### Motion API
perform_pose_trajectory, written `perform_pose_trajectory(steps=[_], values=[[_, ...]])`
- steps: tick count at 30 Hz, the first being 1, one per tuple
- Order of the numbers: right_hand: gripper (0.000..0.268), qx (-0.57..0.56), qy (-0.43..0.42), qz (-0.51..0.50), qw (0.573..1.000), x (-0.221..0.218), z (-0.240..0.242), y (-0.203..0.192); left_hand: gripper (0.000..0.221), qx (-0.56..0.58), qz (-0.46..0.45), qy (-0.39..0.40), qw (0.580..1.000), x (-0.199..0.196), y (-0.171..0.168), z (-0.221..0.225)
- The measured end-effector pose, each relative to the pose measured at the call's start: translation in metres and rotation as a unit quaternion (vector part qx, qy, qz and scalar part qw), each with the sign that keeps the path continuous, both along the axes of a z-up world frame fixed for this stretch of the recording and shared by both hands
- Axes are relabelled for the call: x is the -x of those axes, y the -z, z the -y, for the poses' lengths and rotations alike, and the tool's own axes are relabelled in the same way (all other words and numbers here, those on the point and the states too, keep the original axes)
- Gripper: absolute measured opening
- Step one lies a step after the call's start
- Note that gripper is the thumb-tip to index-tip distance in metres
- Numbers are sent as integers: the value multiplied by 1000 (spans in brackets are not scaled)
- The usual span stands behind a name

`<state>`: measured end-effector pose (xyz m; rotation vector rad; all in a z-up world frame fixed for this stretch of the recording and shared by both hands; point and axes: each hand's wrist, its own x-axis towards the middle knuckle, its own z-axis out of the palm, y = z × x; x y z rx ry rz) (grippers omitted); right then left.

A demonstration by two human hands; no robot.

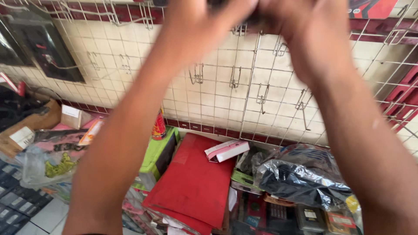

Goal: The person organizes packaged motorcycle parts by picking them up from a wire rack and placing them on a glass display counter.

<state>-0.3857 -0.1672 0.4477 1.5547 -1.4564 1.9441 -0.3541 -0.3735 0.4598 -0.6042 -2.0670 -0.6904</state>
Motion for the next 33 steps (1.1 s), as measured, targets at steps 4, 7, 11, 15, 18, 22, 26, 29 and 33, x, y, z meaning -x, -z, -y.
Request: perform_pose_trajectory(steps=[4, 7, 11, 15, 18, 22, 26, 29, 33], values=[[44, -92, 29, 89, 991, -32, -3, 51, 51, -185, 60, 280, 940, -56, 84, -6], [44, -128, -40, 188, 973, -55, -6, 98, 61, -290, 162, 272, 903, -82, 134, -13], [42, -172, 3, 206, 963, -70, -3, 162, 65, -322, 197, 257, 890, -94, 198, -21], [45, -171, -7, 267, 948, -66, 1, 231, 67, -372, 257, 222, 864, -92, 269, -20], [45, -206, 20, 331, 920, -67, -4, 294, 69, -394, 273, 217, 850, -102, 333, -22], [50, -180, -8, 303, 936, -82, -2, 395, 78, -487, 279, 195, 804, -132, 426, -37], [52, -211, -82, 386, 895, -88, -6, 464, 82, -575, 265, 235, 738, -147, 492, -52], [50, -229, -120, 424, 868, -91, -9, 481, 83, -588, 264, 208, 735, -163, 508, -59], [54, -308, -119, 418, 846, -89, -16, 470, 80, -604, 297, 142, 726, -178, 490, -68]])
